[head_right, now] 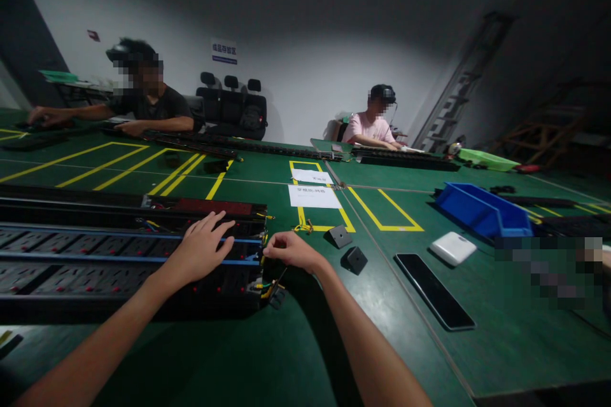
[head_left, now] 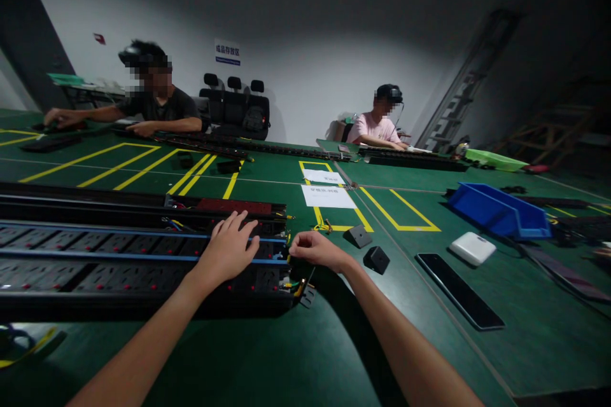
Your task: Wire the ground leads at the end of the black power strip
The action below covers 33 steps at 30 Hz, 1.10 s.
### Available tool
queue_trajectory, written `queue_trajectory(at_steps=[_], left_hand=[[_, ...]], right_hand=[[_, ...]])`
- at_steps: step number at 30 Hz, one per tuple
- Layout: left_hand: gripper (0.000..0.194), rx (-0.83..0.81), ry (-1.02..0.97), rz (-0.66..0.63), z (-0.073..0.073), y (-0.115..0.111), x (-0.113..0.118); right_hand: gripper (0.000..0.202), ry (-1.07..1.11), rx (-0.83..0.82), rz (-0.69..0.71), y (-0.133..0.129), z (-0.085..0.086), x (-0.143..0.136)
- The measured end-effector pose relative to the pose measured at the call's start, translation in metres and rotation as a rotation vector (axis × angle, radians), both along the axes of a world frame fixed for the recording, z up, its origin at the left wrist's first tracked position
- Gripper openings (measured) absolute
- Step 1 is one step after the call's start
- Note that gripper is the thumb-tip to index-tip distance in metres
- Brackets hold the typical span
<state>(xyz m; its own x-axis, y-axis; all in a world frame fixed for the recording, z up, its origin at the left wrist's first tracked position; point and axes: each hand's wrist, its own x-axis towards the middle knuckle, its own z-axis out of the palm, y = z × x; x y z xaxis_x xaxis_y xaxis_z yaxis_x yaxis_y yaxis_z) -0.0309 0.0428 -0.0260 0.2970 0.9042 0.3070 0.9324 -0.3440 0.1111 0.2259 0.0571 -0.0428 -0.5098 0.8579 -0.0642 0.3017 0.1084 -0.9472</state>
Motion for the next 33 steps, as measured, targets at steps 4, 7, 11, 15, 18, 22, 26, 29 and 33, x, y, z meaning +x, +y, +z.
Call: queue_trajectory(at_steps=[4,7,11,15,18,22,26,29,33], left_hand=[[0.051,0.015,-0.001,-0.01,0.0,0.0,-0.001],[0.051,0.019,0.0,-0.016,0.0,0.0,-0.001],[0.051,0.014,-0.018,-0.009,0.0,0.0,0.001],[0.051,0.016,-0.018,0.001,-0.002,0.001,0.002],[0.051,0.026,0.0,-0.001,-0.002,0.002,0.0],[0.052,0.021,0.028,-0.005,0.0,0.003,-0.003],[0.052,0.023,0.035,-0.006,0.002,0.002,-0.004],[0.052,0.017,0.035,-0.008,0.003,0.002,-0.004],[0.052,0.011,0.029,-0.005,0.003,0.002,-0.004]], right_hand=[[0.043,0.007,0.03,-0.005,0.003,-0.009,0.001],[0.048,-0.031,0.075,-0.009,0.005,-0.015,0.002],[0.054,-0.081,0.099,-0.024,0.008,-0.019,0.0],[0.055,-0.138,0.098,-0.055,0.009,-0.02,-0.004],[0.052,-0.116,0.102,-0.079,0.005,-0.018,-0.005],[0.046,-0.011,0.053,-0.037,0.001,-0.009,0.001],[0.039,0.096,0.204,-0.365,0.008,0.0,0.019],[0.031,0.034,0.438,-0.825,0.016,0.001,0.037],[0.023,-0.237,0.522,-1.091,0.017,-0.004,0.054]])
